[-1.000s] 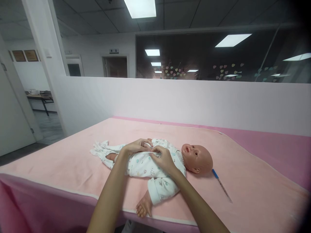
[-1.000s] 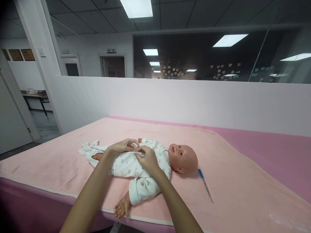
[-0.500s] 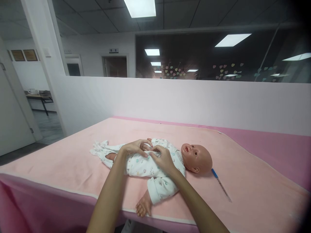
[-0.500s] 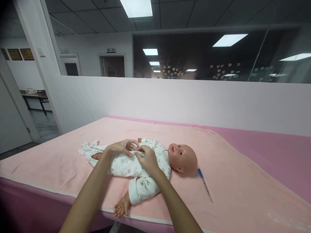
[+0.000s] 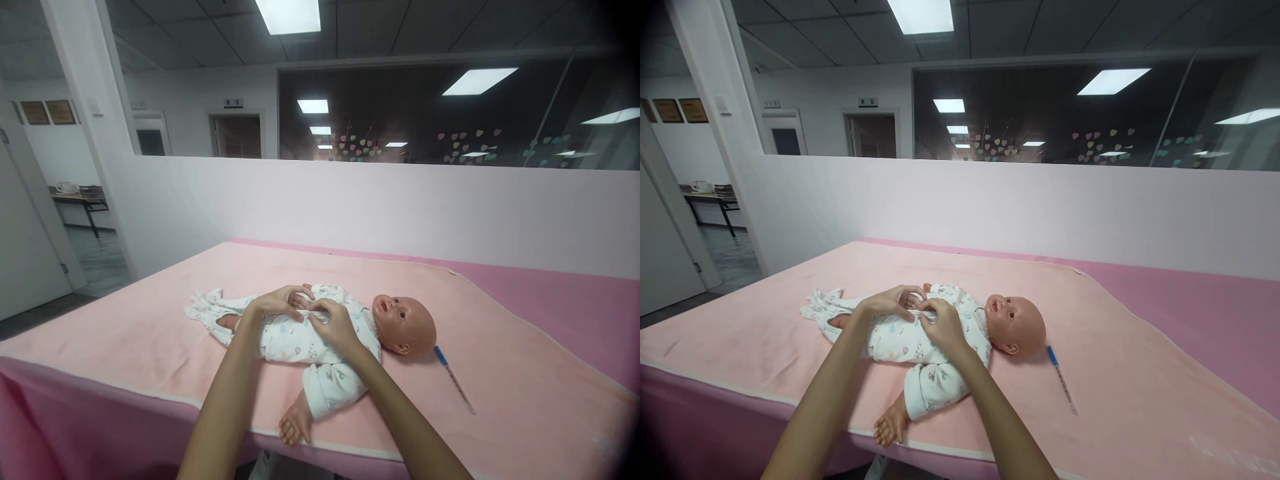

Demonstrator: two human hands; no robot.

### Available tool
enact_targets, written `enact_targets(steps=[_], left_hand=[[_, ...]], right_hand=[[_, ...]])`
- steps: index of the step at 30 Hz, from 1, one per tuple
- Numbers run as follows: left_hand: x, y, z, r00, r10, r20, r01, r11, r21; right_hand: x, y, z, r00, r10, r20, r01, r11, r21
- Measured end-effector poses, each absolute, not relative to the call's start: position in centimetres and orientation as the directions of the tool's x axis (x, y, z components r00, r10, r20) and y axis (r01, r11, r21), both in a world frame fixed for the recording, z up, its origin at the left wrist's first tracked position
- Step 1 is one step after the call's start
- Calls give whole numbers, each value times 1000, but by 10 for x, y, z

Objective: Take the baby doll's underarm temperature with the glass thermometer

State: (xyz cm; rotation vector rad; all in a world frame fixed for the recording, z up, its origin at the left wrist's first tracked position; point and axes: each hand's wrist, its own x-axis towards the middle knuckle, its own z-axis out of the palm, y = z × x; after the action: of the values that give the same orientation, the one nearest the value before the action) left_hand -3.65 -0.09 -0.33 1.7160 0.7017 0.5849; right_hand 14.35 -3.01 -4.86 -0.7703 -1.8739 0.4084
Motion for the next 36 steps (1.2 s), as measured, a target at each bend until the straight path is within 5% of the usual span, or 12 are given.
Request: enact_targets(steps=[31, 36], left_hand=[[-36, 3, -5, 631, 776, -28, 202, -129, 971], [-35, 5, -6, 647, 763, -11, 206, -160, 965]], right_hand=[[143, -32, -51, -239, 675, 698, 381, 727, -572], [142, -31, -53, -286, 612, 737, 450, 765, -460]])
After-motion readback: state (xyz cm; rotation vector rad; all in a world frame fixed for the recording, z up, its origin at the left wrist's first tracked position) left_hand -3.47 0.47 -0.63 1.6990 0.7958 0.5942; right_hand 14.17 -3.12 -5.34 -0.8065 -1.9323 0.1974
